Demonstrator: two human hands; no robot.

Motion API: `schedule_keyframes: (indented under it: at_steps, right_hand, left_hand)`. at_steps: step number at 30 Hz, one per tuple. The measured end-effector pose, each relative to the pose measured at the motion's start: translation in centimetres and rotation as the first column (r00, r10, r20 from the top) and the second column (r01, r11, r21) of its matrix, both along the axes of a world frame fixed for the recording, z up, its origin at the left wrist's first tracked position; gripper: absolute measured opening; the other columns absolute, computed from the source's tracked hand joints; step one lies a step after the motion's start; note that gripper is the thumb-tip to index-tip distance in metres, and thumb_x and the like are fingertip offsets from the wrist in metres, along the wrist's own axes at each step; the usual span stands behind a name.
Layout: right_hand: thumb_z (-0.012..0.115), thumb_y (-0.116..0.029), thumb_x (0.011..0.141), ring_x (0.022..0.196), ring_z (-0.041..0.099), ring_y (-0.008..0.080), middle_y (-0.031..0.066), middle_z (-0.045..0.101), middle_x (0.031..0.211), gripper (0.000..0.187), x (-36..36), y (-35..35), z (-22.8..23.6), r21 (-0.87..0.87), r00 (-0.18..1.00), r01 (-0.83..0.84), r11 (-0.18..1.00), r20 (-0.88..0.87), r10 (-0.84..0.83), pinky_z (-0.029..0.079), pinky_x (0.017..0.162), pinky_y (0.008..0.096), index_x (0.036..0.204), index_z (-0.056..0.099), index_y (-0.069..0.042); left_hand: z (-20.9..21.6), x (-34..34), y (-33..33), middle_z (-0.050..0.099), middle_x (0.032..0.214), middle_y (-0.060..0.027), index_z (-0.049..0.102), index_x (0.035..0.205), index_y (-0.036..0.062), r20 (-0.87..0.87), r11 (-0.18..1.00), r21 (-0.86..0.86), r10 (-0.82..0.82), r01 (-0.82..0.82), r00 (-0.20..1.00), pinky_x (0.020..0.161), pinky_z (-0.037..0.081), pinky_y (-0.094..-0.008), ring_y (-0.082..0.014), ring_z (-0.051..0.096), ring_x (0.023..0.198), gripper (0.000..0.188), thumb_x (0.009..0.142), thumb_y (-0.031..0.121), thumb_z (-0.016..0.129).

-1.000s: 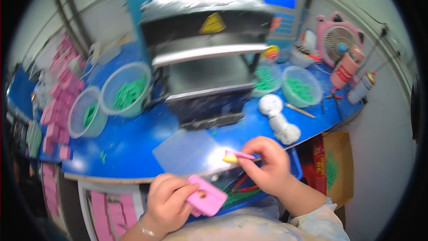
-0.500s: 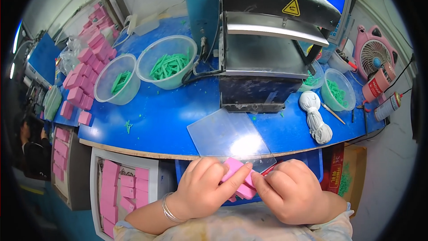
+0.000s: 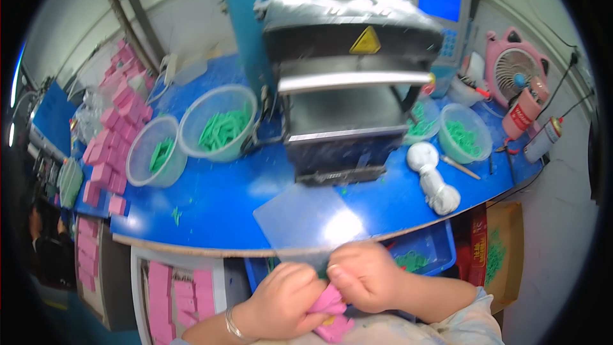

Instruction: Assembling small decorative jewelry or accessory components using molds and green plastic rings.

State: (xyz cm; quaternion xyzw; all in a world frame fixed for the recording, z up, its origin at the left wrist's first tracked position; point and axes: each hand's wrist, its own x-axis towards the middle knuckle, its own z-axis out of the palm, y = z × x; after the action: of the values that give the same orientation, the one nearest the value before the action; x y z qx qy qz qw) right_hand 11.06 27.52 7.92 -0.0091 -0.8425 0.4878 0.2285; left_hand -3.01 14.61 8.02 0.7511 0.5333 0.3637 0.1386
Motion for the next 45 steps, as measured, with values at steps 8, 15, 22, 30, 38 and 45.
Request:
schedule_keyframes:
  at_steps: [8,15,22,30,38,45]
  right_hand:
    - [0.049,-0.024,0.092,0.061,0.051,0.0267,0.0100,0.050,0.070,0.033,-0.4,0.1,-3.8,-0.676,0.911,-0.357,0.645,-0.101,0.399,0.041,0.056,0.0341,0.068,0.049,-0.002]
    - [0.062,-0.027,0.078,0.056,0.050,0.0230,0.0054,0.044,0.063,0.028,0.0,-1.2,0.1,0.410,0.926,0.359,0.838,-0.265,-0.267,0.040,0.050,0.0345,0.064,0.047,-0.008]
    - [0.046,-0.020,0.092,0.059,0.049,0.0219,0.0074,0.045,0.064,0.029,-1.5,0.4,-2.5,-0.045,0.991,-0.090,0.995,-0.103,0.085,0.039,0.055,0.0315,0.067,0.047,-0.005]
    - [0.032,-0.023,0.100,0.063,0.041,0.0145,0.0023,0.043,0.066,0.040,-3.1,-0.6,-4.5,-0.813,0.966,-0.173,0.557,-0.028,0.258,0.038,0.063,0.0283,0.069,0.046,-0.001]
    - [0.040,-0.033,0.098,0.060,0.044,0.0071,-0.0056,0.046,0.063,0.042,-3.0,0.4,-2.7,-0.468,1.000,-0.006,0.884,-0.026,-0.007,0.038,0.051,0.0283,0.067,0.051,-0.006]
    - [0.046,-0.028,0.097,0.067,0.050,0.0064,0.0001,0.053,0.079,0.026,-3.2,-0.7,-5.2,-0.610,0.958,-0.210,0.764,-0.283,0.038,0.043,0.060,0.0206,0.101,0.050,-0.003]
  left_hand:
    - [1.5,1.1,-0.4,0.047,0.074,-0.0112,0.059,0.084,0.0039,0.048,0.996,0.077,-0.046,0.042,0.998,0.060,0.038,-0.0362,-0.0290,0.048,0.066,0.027,0.063,0.015,0.072]
    - [0.4,1.8,0.1,0.049,0.070,-0.0110,0.059,0.082,0.0033,0.157,0.962,0.009,0.268,-0.273,0.950,0.062,0.041,-0.0368,-0.0306,0.049,0.064,0.026,0.059,0.008,0.071]
    - [0.9,0.3,0.5,0.056,0.079,-0.0092,0.060,0.082,0.0016,-0.131,0.993,0.119,0.026,-0.011,0.991,0.063,0.044,-0.0326,-0.0247,0.055,0.068,0.030,0.068,0.023,0.076]
    - [1.0,1.0,0.0,0.058,0.077,-0.0097,0.064,0.083,0.0069,0.124,0.985,0.030,0.163,-0.168,0.979,0.065,0.042,-0.0321,-0.0259,0.055,0.069,0.020,0.067,0.013,0.073]
    - [0.7,0.2,0.5,0.054,0.078,-0.0108,0.062,0.084,0.0013,0.198,0.987,0.065,0.133,-0.149,0.971,0.066,0.043,-0.0327,-0.0256,0.052,0.071,0.024,0.067,0.014,0.073]
    - [-2.5,0.0,-0.7,0.060,0.090,-0.0080,0.057,0.091,0.0011,0.554,0.928,-0.124,0.359,-0.352,0.751,0.069,0.046,-0.0286,-0.0163,0.058,0.075,0.034,0.073,0.023,0.075]
